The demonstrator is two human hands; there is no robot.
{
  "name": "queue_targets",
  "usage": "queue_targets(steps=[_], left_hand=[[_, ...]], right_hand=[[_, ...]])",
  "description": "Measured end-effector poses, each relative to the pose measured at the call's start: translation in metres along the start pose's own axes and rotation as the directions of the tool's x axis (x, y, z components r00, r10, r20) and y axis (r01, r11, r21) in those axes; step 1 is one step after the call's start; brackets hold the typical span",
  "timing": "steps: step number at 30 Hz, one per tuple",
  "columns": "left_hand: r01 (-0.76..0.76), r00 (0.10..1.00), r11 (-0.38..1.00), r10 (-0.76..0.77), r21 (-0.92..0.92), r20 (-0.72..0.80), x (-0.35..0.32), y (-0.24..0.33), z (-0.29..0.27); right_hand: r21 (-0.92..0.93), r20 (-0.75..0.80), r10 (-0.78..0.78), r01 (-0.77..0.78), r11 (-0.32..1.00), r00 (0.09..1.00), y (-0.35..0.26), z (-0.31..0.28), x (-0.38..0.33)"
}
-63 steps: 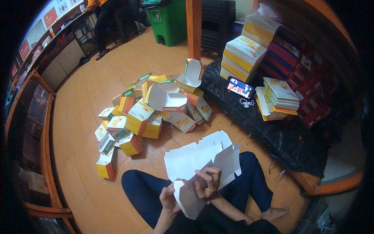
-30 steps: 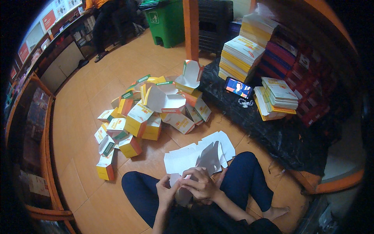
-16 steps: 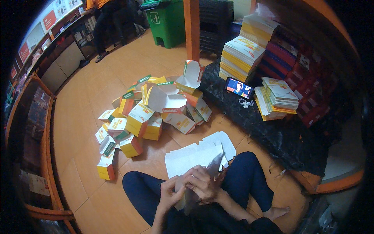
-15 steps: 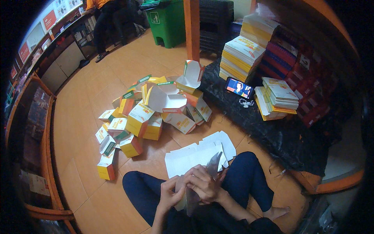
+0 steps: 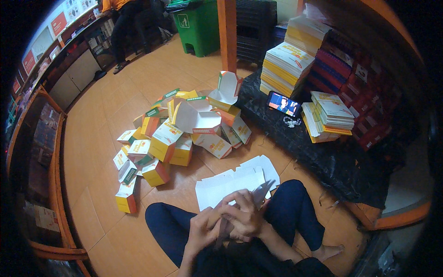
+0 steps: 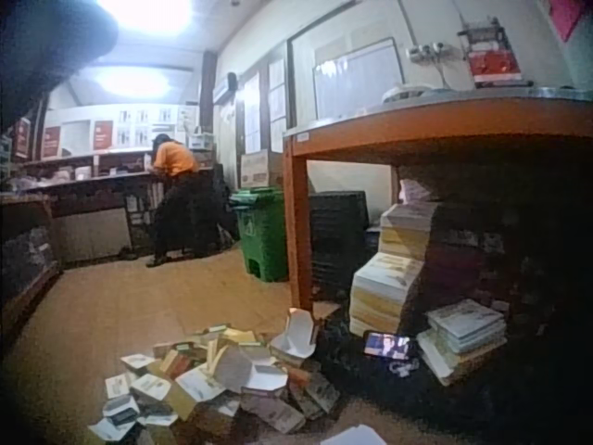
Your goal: The person sits on the floor and folds flat cardboard pieces into small rectangular boxes. They fold the sides and tuck flaps to form each box, then place the finished boxes into a growing pile nearby.
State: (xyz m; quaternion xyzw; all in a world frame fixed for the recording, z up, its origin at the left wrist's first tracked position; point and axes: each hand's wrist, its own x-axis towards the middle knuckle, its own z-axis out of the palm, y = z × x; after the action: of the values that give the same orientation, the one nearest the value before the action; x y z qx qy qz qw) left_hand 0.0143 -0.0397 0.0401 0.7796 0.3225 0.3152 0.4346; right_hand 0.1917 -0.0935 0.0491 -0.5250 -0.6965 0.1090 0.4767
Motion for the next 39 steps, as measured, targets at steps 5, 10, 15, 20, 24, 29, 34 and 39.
queue_targets(steps=[5,10,15,20,24,29,34,39], left_hand=[[0.074,0.988,0.997,-0.077,-0.028,-0.13,-0.004,-0.016,0.007],[0.278,0.939,0.961,-0.273,-0.01,-0.209,-0.005,-0.034,-0.006],[0.389,0.822,0.88,-0.465,-0.272,-0.33,-0.009,-0.073,-0.011],[0.437,0.759,0.767,-0.595,-0.469,-0.266,-0.02,-0.143,0.007],[0.501,0.843,0.86,-0.51,-0.091,-0.171,-0.025,-0.167,0.026],[0.389,0.893,0.824,-0.447,-0.411,-0.052,-0.019,-0.11,0.009],[0.29,0.956,0.773,-0.26,-0.565,0.136,-0.018,-0.025,-0.03],[0.217,0.942,0.882,-0.302,-0.418,-0.148,-0.016,0.005,-0.029]], right_hand=[[-0.164,-0.015,-0.093,0.089,0.982,0.996,-0.006,0.024,-0.015],[-0.12,-0.006,-0.087,0.086,0.989,0.996,-0.002,0.024,-0.021],[-0.037,-0.085,-0.062,0.059,0.998,0.994,0.015,0.003,-0.017],[0.063,-0.31,0.007,0.014,0.998,0.951,0.015,-0.023,-0.008],[-0.031,-0.207,-0.077,0.072,0.997,0.975,0.003,-0.037,0.004],[-0.176,0.088,-0.105,0.119,0.977,0.991,-0.002,0.0,0.018],[-0.19,0.095,-0.104,0.12,0.974,0.99,-0.002,0.038,0.026],[0.051,0.013,0.046,-0.047,0.998,0.999,-0.002,0.021,0.029]])
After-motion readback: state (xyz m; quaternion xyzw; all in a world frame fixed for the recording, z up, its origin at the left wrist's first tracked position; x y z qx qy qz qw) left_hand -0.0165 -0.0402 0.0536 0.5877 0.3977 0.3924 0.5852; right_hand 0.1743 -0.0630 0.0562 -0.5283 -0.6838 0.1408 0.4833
